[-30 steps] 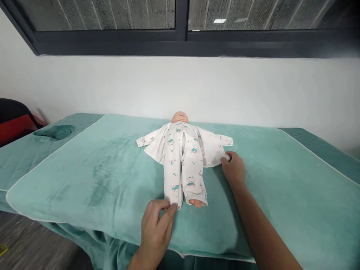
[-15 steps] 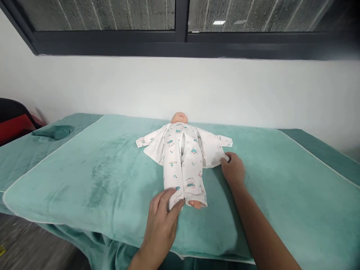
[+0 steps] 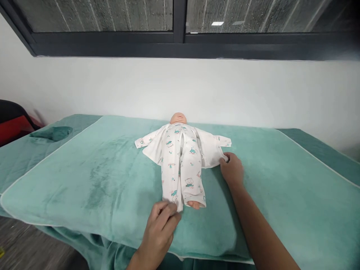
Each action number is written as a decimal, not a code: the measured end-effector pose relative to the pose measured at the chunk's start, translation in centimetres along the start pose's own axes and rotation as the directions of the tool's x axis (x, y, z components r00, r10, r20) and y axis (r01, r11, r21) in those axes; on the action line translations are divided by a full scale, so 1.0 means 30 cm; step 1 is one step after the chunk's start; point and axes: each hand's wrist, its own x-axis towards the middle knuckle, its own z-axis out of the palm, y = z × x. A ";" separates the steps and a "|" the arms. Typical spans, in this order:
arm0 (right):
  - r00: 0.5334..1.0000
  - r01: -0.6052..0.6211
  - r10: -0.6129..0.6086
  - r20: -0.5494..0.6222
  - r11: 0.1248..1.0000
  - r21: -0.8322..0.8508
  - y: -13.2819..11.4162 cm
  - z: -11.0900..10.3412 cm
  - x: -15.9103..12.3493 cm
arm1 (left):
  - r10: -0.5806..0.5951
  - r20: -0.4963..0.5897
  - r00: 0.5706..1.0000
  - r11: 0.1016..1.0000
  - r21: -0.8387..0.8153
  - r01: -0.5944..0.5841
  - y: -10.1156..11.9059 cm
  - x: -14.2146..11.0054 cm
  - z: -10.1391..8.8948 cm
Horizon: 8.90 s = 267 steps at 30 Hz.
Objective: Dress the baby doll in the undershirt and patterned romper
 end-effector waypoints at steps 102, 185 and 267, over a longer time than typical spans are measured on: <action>0.656 0.624 -0.581 0.481 0.777 0.088 -0.830 0.241 0.273 | -0.088 0.114 0.990 0.963 -0.243 0.113 -0.465 0.379 0.183; 0.884 -0.042 -0.278 0.376 0.754 0.656 -0.620 0.233 0.386 | -0.704 0.242 0.668 0.597 -0.310 0.740 -0.699 0.833 0.369; 0.684 0.249 -0.370 0.629 0.928 0.276 -0.667 0.037 0.323 | -0.682 0.196 0.704 0.629 -0.335 0.702 -0.614 0.706 0.302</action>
